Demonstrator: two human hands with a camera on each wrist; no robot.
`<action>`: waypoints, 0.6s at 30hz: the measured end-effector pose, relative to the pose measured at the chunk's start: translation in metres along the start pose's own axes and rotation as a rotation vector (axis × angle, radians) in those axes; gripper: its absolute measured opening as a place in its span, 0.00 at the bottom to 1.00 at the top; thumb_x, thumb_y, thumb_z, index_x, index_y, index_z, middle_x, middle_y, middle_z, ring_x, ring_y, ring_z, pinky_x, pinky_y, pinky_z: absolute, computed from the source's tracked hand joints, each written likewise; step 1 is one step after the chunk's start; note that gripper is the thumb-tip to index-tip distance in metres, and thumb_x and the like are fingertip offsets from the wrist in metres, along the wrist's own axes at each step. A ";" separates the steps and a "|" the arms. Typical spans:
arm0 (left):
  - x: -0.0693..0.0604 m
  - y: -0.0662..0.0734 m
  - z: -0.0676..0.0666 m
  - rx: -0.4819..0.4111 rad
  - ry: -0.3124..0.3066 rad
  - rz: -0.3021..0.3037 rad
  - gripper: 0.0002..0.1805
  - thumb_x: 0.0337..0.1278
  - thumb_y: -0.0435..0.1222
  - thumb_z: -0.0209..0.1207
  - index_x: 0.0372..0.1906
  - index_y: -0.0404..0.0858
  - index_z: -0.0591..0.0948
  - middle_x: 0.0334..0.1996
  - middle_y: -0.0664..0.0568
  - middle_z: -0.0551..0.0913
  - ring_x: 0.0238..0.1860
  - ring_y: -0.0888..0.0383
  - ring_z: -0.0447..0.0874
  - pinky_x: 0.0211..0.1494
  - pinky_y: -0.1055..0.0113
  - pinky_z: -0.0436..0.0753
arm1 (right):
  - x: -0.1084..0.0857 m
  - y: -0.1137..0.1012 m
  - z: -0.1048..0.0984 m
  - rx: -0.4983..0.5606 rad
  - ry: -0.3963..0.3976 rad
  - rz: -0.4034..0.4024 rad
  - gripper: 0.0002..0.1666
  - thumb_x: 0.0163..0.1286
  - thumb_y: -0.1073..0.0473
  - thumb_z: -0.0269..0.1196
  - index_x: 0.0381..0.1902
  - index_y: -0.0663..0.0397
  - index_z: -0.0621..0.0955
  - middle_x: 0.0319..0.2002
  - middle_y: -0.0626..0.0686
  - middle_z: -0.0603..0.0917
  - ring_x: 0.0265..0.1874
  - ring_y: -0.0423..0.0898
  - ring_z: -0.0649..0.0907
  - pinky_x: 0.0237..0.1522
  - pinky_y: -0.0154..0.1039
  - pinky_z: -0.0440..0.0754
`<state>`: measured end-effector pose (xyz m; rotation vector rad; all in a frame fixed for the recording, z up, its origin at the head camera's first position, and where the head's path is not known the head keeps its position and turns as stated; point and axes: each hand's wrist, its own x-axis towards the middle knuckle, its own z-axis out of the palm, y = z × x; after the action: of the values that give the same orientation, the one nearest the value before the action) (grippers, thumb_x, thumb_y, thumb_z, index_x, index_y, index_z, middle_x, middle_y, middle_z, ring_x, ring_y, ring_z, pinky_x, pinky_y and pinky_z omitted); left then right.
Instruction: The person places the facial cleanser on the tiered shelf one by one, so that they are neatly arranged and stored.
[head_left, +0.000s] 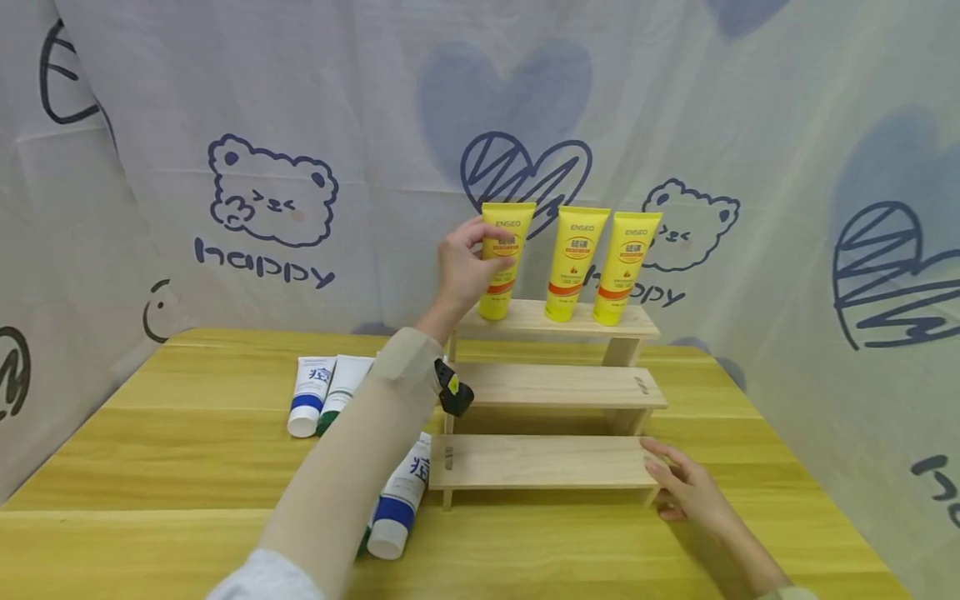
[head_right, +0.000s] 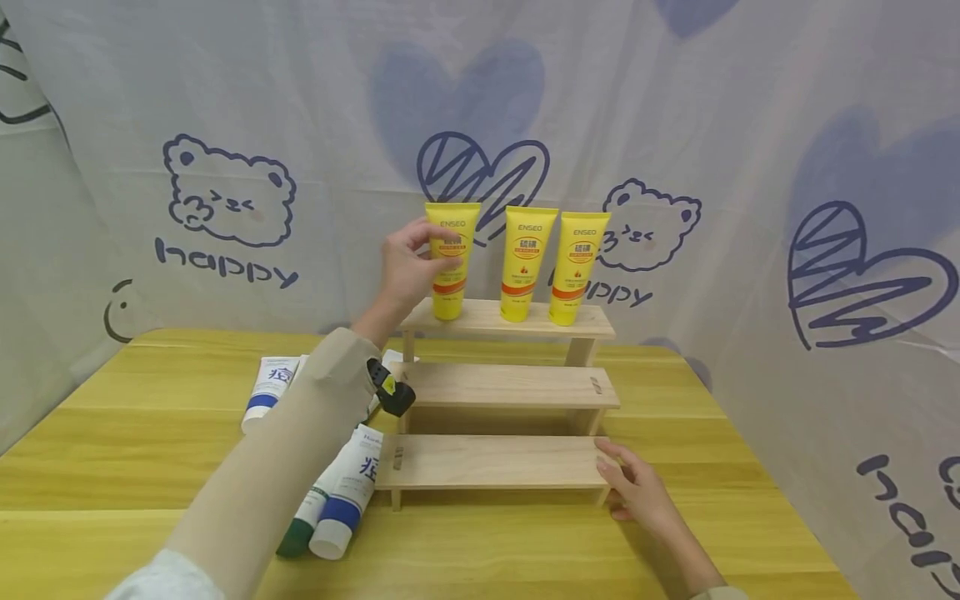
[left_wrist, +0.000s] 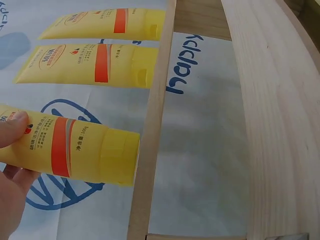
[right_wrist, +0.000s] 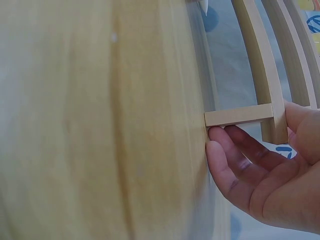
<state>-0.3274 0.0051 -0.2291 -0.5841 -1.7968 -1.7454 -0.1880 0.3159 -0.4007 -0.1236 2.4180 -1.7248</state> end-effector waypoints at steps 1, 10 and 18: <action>0.000 -0.001 0.001 -0.006 0.000 0.002 0.11 0.34 0.15 0.63 0.30 0.25 0.80 0.44 0.43 0.77 0.47 0.52 0.75 0.44 0.68 0.77 | 0.000 0.000 0.000 0.002 0.001 0.002 0.31 0.69 0.54 0.50 0.65 0.61 0.57 0.22 0.50 0.63 0.15 0.39 0.67 0.17 0.32 0.72; 0.002 -0.010 0.010 0.022 -0.016 0.049 0.10 0.35 0.16 0.63 0.29 0.26 0.79 0.48 0.43 0.76 0.49 0.52 0.74 0.45 0.68 0.77 | 0.000 0.000 -0.001 0.020 -0.006 0.003 0.30 0.69 0.54 0.49 0.64 0.61 0.57 0.22 0.50 0.63 0.15 0.39 0.67 0.17 0.32 0.72; 0.003 -0.013 0.013 0.009 -0.056 0.026 0.09 0.37 0.16 0.62 0.28 0.26 0.77 0.44 0.41 0.75 0.48 0.51 0.73 0.47 0.71 0.75 | 0.001 0.001 -0.001 0.011 -0.012 0.002 0.31 0.70 0.54 0.48 0.66 0.61 0.55 0.22 0.50 0.62 0.15 0.39 0.65 0.17 0.33 0.71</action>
<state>-0.3388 0.0171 -0.2368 -0.6555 -1.8262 -1.7181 -0.1890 0.3167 -0.4014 -0.1294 2.3986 -1.7318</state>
